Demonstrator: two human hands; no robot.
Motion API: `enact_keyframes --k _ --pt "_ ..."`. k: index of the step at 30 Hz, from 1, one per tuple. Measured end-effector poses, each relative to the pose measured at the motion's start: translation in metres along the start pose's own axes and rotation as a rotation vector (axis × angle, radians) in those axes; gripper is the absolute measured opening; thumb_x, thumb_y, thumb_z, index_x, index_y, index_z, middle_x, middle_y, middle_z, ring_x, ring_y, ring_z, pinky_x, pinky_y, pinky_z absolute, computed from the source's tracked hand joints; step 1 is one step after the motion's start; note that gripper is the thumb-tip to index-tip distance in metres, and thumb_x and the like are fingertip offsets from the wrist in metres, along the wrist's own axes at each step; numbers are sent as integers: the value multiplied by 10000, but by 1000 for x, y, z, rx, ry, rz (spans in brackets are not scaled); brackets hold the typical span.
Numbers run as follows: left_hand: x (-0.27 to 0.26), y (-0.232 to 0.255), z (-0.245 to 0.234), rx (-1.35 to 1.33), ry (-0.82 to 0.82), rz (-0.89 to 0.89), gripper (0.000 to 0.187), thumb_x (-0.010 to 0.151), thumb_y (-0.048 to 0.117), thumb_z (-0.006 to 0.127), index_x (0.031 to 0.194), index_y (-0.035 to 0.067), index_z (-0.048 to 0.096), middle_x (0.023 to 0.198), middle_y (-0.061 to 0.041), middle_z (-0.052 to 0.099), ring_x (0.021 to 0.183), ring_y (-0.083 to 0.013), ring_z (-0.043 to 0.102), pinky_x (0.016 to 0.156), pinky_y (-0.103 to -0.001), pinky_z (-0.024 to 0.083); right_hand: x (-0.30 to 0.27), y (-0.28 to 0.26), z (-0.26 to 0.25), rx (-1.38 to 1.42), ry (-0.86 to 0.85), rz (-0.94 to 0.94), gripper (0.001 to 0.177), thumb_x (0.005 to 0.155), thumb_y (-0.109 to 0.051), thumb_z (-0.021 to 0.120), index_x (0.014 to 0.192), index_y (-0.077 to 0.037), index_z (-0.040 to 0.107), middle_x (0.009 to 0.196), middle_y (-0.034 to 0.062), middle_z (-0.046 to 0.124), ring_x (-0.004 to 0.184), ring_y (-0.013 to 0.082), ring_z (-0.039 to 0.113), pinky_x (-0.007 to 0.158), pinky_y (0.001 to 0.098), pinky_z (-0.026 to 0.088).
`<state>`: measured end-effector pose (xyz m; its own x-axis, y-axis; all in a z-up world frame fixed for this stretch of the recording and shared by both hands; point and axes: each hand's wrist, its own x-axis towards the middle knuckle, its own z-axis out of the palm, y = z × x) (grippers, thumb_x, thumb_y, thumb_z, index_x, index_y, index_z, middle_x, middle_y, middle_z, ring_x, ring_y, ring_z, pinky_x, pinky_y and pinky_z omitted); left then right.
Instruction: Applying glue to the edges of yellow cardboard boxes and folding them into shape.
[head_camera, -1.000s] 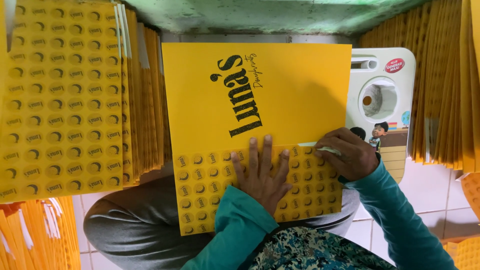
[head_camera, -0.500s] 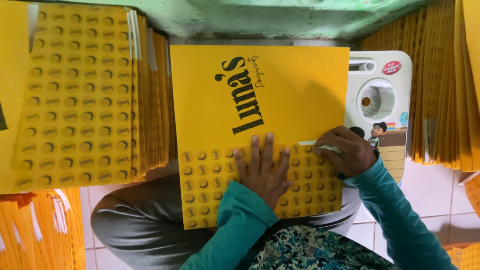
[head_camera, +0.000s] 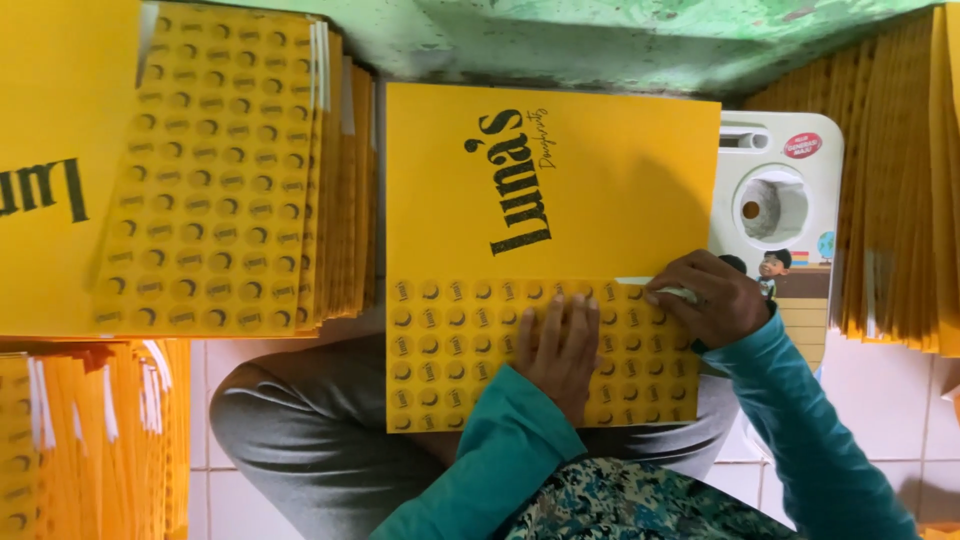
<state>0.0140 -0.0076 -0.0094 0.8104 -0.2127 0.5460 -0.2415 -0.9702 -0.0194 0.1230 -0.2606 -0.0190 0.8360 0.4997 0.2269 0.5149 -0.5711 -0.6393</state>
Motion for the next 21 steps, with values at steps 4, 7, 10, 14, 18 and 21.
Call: enact_keyframes --k 4,7,10,14,18,21 --pt "4 -5 -2 -49 49 -17 417 1141 274 329 1427 155 608 1386 -11 625 1314 -239 582 1161 -549 465 14 -15 0 -36 30 -59 99 849 -134 848 935 -184 846 875 58 697 671 222 670 612 341 572" --pt "-2 -4 4 -35 43 1 411 1122 257 356 1437 179 607 1416 -9 613 1322 -243 585 1149 -547 474 21 -34 21 8 79 -42 134 905 -119 803 1027 -155 844 898 63 711 688 212 686 614 332 582" --pt "4 -6 -9 3 -17 -1 438 1109 348 405 1479 176 563 1455 -1 577 1351 -230 553 1187 -542 452 29 -44 40 39 62 -73 248 983 -146 731 1230 -148 756 978 38 687 762 237 692 684 400 608" --pt "20 -17 -27 3 -57 -35 377 1103 277 455 1425 132 590 1414 25 557 1397 -183 483 1246 -472 388 34 -36 47 -91 48 -209 121 927 -138 775 1047 -138 762 1069 36 649 891 260 670 779 433 609" --pt "14 -9 -11 -123 71 -90 280 1052 284 597 1307 230 700 1326 12 677 1265 -212 630 1125 -533 494 42 -40 44 -200 97 -281 33 959 -182 768 986 -167 781 956 23 638 814 226 584 779 362 535" --pt "6 -4 -5 -138 65 -108 279 1042 302 627 1306 250 699 1346 4 676 1291 -229 625 1123 -535 496 41 -35 59 -141 79 -256 28 952 -143 766 962 -154 790 883 15 676 765 232 617 746 345 557"
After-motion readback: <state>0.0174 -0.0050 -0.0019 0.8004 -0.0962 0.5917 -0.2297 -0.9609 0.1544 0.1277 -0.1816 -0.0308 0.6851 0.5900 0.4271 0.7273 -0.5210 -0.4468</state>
